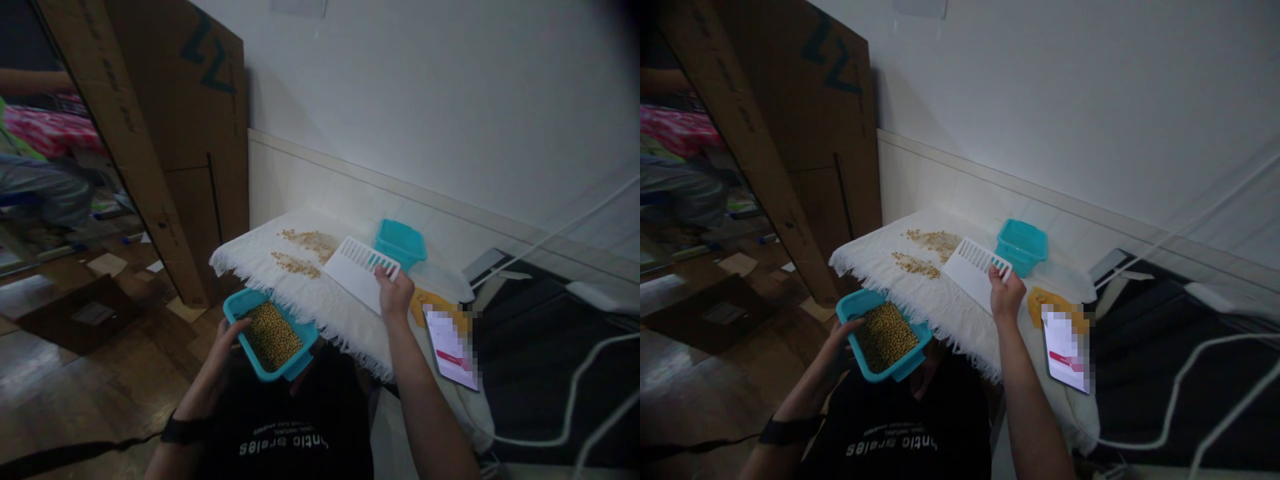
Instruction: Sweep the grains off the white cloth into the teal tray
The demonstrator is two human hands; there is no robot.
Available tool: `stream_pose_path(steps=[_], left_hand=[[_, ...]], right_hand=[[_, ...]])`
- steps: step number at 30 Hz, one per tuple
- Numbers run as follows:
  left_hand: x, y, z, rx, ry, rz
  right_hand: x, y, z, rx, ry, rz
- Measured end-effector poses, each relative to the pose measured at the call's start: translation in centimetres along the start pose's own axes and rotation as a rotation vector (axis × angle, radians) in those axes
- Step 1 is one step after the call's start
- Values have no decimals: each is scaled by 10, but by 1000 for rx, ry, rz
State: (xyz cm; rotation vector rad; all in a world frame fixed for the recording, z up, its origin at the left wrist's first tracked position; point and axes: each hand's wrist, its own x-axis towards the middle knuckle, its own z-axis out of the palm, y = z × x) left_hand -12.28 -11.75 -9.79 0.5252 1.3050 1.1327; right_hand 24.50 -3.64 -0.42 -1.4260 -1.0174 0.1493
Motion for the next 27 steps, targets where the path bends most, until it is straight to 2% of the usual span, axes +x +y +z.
stream_pose_path(steps=[4, 13, 27], left_hand=[[-4, 3, 4, 62, 36, -12], [-15, 8, 6, 35, -15, -9], [-5, 6, -1, 36, -13, -5]], right_hand=[[0, -1, 0, -3, -55, 5], [-3, -4, 1, 52, -119, 18], [-5, 4, 8, 153, -163, 66]])
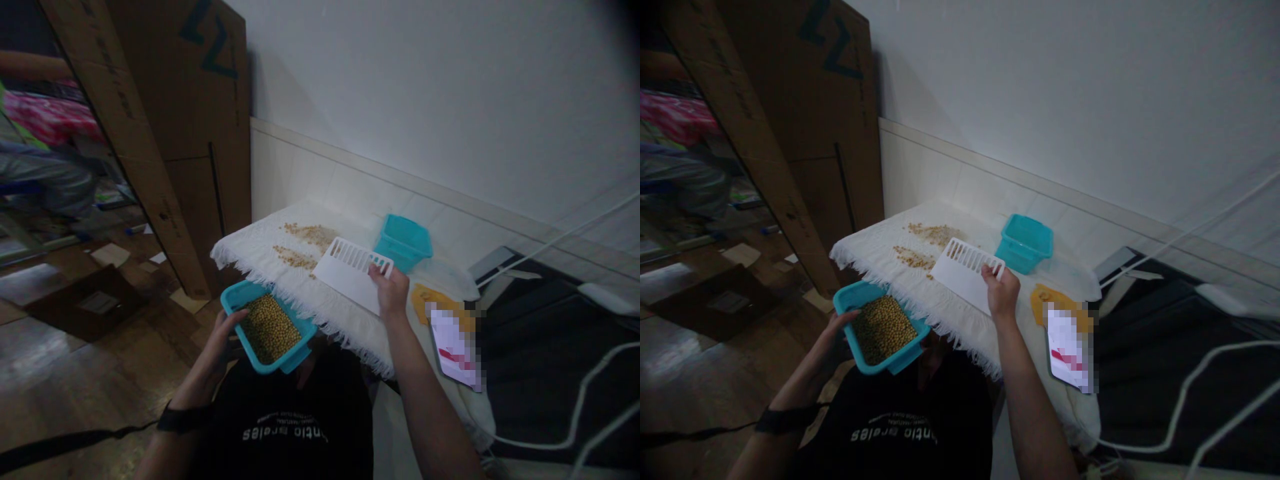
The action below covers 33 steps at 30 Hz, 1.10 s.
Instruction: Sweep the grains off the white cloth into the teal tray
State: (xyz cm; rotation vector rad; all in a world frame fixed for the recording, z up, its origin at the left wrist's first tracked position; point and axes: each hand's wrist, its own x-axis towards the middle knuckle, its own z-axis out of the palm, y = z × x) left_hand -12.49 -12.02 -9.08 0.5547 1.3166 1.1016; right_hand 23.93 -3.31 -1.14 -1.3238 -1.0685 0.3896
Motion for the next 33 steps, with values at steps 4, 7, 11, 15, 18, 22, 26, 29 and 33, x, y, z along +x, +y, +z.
stream_pose_path(steps=[4, 7, 11, 15, 18, 22, 26, 29, 33], left_hand=[[-1, -1, 2, -19, 3, -15], [-3, -1, 4, -26, 22, -30], [-6, -1, 8, -24, 19, -21], [-11, 1, 12, -33, 27, -17], [-12, 1, 14, -34, 32, -21], [-12, 2, 15, -31, 34, -27], [-10, 1, 14, -24, 40, -28], [-9, 0, 13, -27, 45, -24], [-10, 0, 13, -32, 51, -23]], right_hand=[[-3, 1, 2, -5, 16, 0], [-5, 1, 6, 23, 19, 20], [-8, 5, 10, 94, 11, 42], [-11, 12, 13, 108, -2, 17], [-14, 14, 16, 163, -19, 31], [-20, 13, 22, 237, -34, 70], [-23, 13, 23, 218, -61, 63], [-24, 14, 22, 194, -104, 40], [-28, 10, 20, 190, -125, 71]])
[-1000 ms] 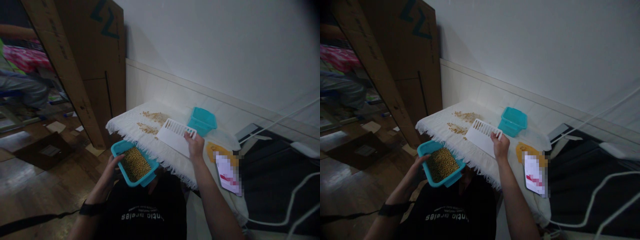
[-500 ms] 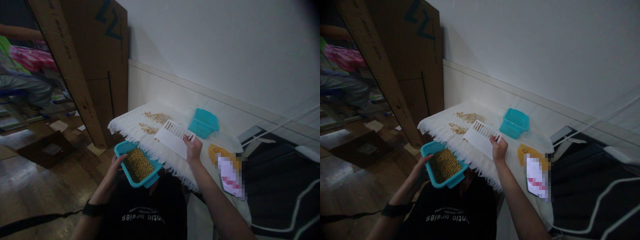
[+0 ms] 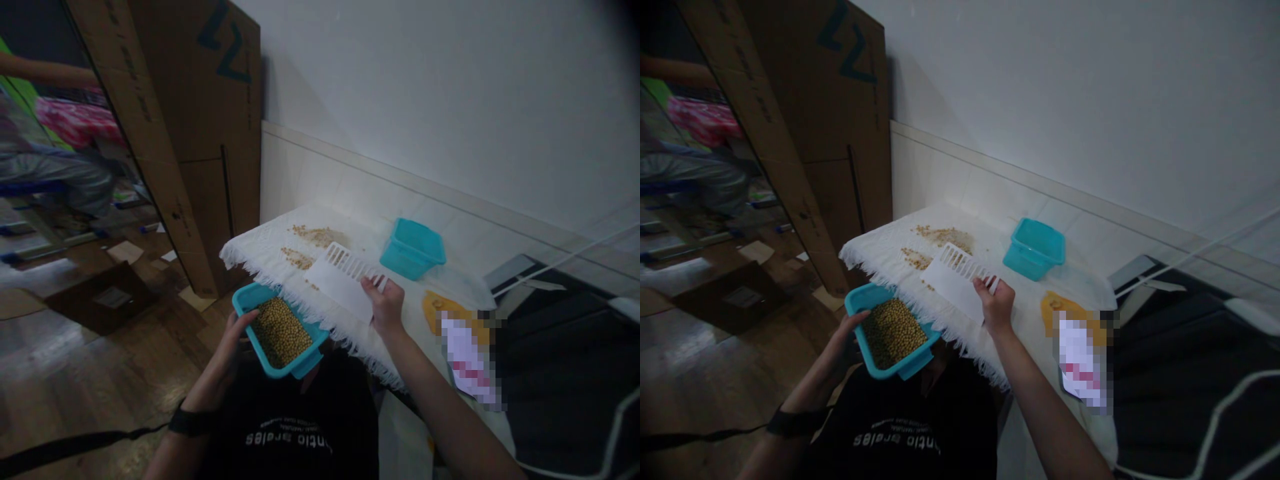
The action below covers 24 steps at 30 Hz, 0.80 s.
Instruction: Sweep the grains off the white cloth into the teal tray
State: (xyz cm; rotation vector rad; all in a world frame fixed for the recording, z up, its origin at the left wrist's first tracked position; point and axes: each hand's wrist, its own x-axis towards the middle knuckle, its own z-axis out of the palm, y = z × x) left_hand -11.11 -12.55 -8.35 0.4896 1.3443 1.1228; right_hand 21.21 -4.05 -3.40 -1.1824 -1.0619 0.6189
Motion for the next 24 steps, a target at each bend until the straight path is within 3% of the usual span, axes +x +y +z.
stream_pose_path(steps=[7, 14, 24], left_hand=[[-7, 3, 2, 5, -17, 11], [-7, 5, 2, 5, -24, 12], [-5, 5, 0, 0, -18, 5]], right_hand=[[-11, -8, 3, 10, -180, 112], [8, -5, -3, 8, 192, -78], [11, -4, -11, -85, 276, -110]])
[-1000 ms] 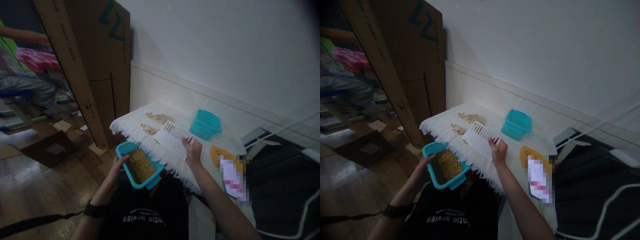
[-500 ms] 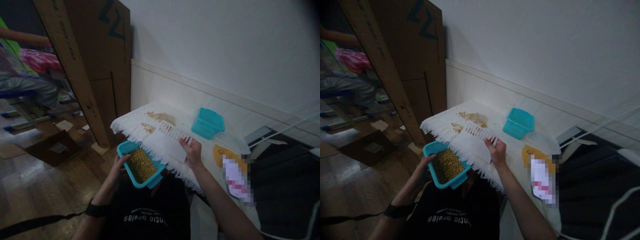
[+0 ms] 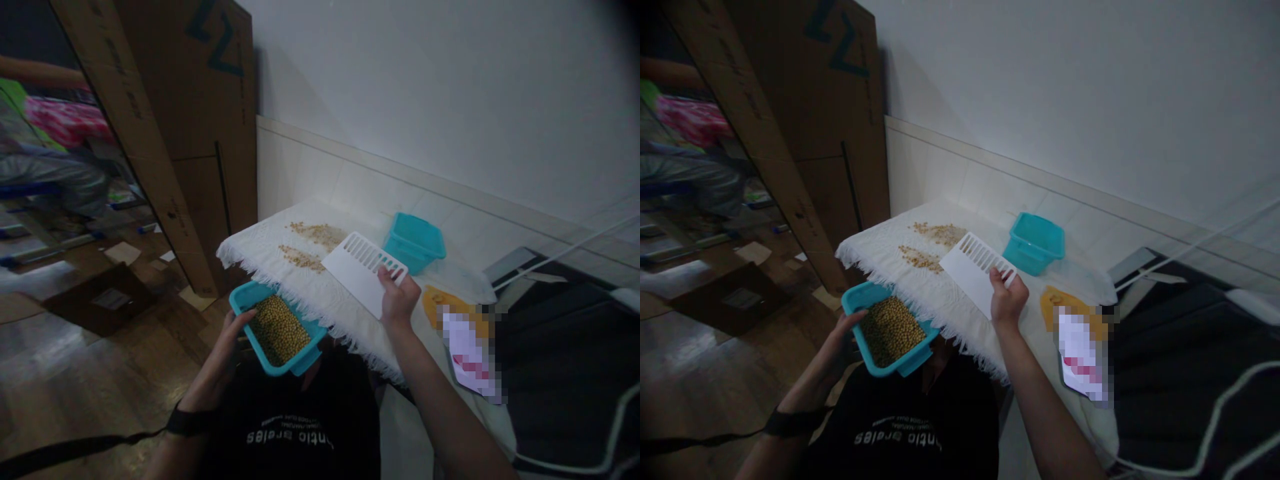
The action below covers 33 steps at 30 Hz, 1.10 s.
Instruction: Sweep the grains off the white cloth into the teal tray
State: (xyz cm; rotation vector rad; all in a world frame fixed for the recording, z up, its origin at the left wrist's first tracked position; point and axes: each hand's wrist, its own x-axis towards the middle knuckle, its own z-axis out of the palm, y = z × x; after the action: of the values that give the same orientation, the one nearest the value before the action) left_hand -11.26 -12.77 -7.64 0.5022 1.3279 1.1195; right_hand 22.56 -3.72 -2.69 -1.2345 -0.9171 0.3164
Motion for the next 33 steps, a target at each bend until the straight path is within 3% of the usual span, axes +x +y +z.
stream_pose_path(steps=[8, 16, 27, 33], left_hand=[[3, -1, -2, 6, -8, -2], [4, -1, -2, -4, -8, 7], [-1, 3, 0, -13, -16, 10], [0, 2, -1, -34, -10, -4]], right_hand=[[0, 1, -1, -45, -79, -32], [2, -1, -6, -37, -35, -51], [-6, -10, -2, 12, -116, 38], [-9, -7, 2, -16, -160, -51]])
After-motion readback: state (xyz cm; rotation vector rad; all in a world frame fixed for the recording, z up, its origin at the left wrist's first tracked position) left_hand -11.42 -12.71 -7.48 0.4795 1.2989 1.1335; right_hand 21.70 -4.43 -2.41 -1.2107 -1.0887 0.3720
